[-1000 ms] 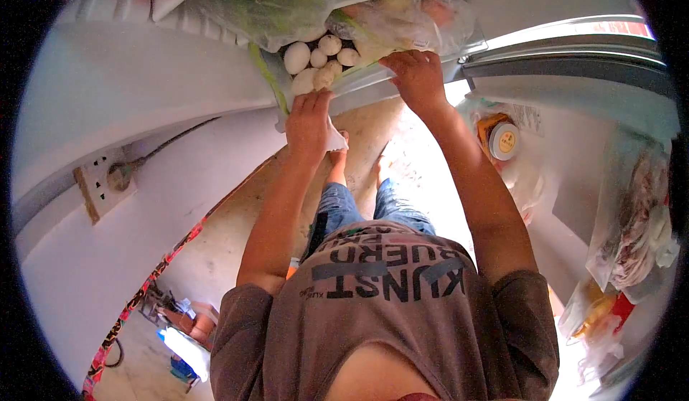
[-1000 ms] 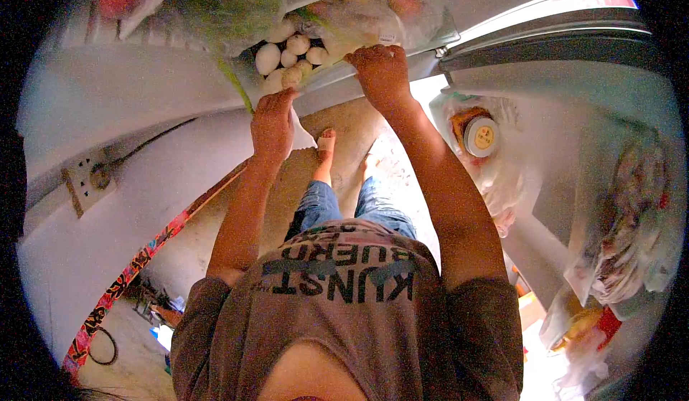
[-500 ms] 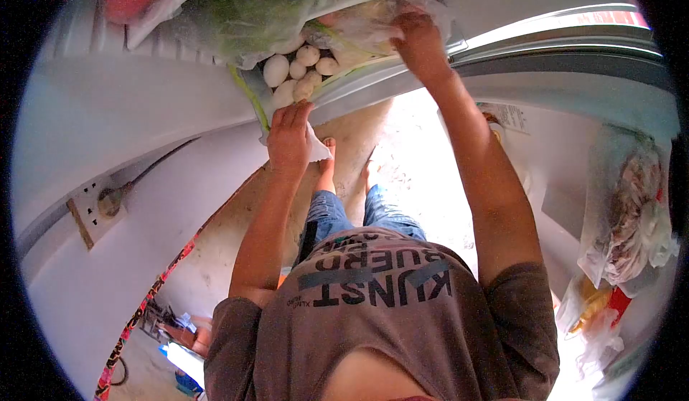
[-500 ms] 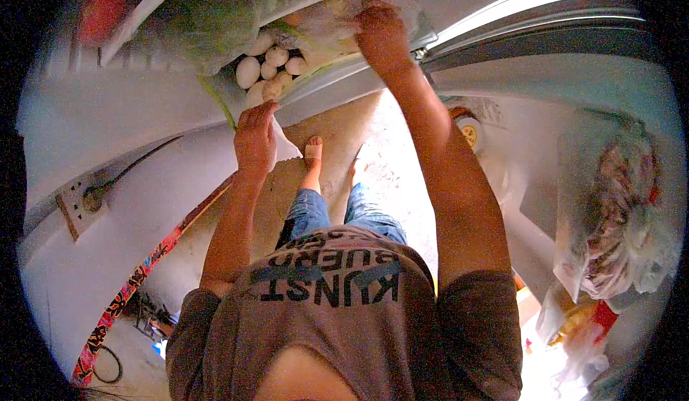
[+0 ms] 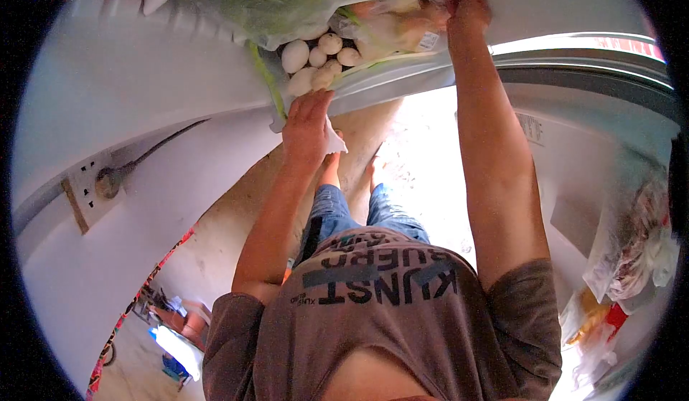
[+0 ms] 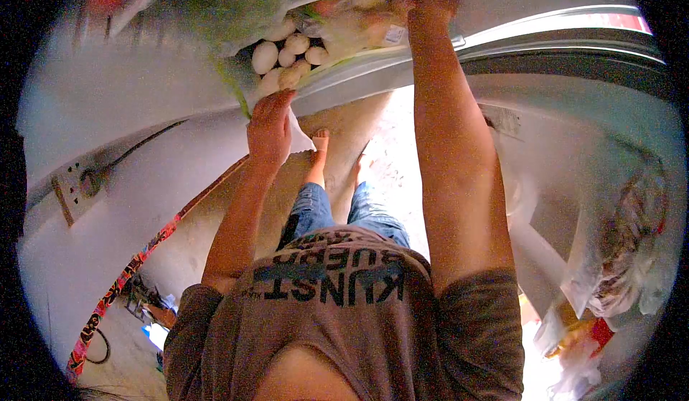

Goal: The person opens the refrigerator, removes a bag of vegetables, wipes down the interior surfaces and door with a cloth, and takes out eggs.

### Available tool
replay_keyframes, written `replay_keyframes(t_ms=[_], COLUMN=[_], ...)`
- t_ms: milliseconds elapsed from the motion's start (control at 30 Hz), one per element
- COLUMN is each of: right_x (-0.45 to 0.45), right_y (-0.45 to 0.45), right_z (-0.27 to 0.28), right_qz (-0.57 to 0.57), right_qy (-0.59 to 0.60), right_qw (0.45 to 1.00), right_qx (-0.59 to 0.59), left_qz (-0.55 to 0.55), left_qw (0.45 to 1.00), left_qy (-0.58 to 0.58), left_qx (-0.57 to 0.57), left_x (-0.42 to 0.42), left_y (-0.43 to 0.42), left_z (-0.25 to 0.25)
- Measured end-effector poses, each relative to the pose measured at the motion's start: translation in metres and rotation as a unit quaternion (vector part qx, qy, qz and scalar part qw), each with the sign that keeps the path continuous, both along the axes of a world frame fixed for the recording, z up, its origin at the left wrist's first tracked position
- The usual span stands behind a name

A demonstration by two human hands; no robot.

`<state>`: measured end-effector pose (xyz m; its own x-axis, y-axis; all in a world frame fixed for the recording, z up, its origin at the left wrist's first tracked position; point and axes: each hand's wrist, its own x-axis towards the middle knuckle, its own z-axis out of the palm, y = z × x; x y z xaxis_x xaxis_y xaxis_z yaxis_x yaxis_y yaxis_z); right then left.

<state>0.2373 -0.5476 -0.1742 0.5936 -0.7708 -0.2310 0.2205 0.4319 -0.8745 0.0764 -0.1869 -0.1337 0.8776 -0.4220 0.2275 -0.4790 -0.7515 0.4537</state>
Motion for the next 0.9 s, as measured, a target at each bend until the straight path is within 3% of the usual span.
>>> replay_keyframes(t_ms=[33, 67, 100, 233, 300, 333, 400, 467, 533, 567, 633, 733, 767, 800, 867, 900], right_x=[-0.002, -0.009, -0.012, -0.056, -0.083, -0.096, -0.111, -0.103, -0.089, -0.079, -0.056, -0.028, -0.027, -0.03, -0.038, -0.037], right_y=[0.003, 0.006, 0.005, 0.019, 0.045, 0.06, 0.088, 0.106, 0.13, 0.139, 0.145, 0.117, 0.118, 0.111, 0.09, 0.073], right_z=[-0.007, -0.016, -0.023, 0.03, 0.048, 0.061, 0.083, 0.065, 0.057, 0.055, 0.046, 0.018, 0.01, 0.006, 0.027, 0.028], right_qz=[0.002, 0.033, 0.062, 0.197, 0.068, 0.071, 0.083, 0.237, 0.328, 0.329, 0.235, 0.257, 0.236, 0.238, 0.225, 0.229], right_qy=[0.001, 0.064, 0.124, 0.117, 0.105, 0.104, 0.039, -0.076, -0.106, -0.104, -0.069, -0.041, 0.08, 0.08, 0.133, 0.133], right_qw=[1.0, 0.974, 0.898, 0.911, 0.769, 0.768, 0.607, 0.628, 0.54, 0.542, 0.427, 0.412, 0.454, 0.455, 0.377, 0.376], right_qx=[0.0, -0.214, -0.418, -0.343, -0.627, -0.628, -0.789, -0.737, -0.768, -0.767, -0.871, -0.873, -0.855, -0.854, -0.889, -0.888], left_qz=[-0.004, -0.008, -0.006, 0.003, 0.012, 0.011, 0.009, 0.004, 0.007, 0.012, 0.009, 0.005, 0.004, 0.005, -0.005, -0.003], left_qw=[1.0, 1.0, 1.0, 1.0, 1.0, 1.0, 1.0, 1.0, 1.0, 1.0, 1.0, 1.0, 1.0, 1.0, 1.0, 1.0], left_qy=[-0.004, -0.009, -0.008, -0.002, -0.004, -0.003, 0.0, -0.02, -0.009, 0.002, 0.002, 0.001, 0.003, 0.005, -0.007, -0.004], left_qx=[-0.007, -0.014, -0.016, -0.009, -0.007, 0.001, 0.011, 0.0, 0.008, 0.016, 0.013, 0.0, -0.01, -0.009, -0.022, -0.022], left_x=[0.001, 0.001, 0.002, 0.0, 0.001, 0.001, 0.0, -0.001, 0.0, 0.0, -0.001, 0.0, -0.001, -0.001, 0.0, 0.0], left_y=[0.0, 0.0, 0.001, -0.001, -0.002, -0.001, -0.001, -0.002, -0.003, -0.004, -0.004, -0.003, -0.002, 0.0, 0.002, 0.002], left_z=[0.001, 0.001, 0.0, -0.003, -0.005, -0.007, -0.009, -0.008, -0.004, -0.003, -0.001, -0.002, -0.002, -0.003, -0.006, -0.006])
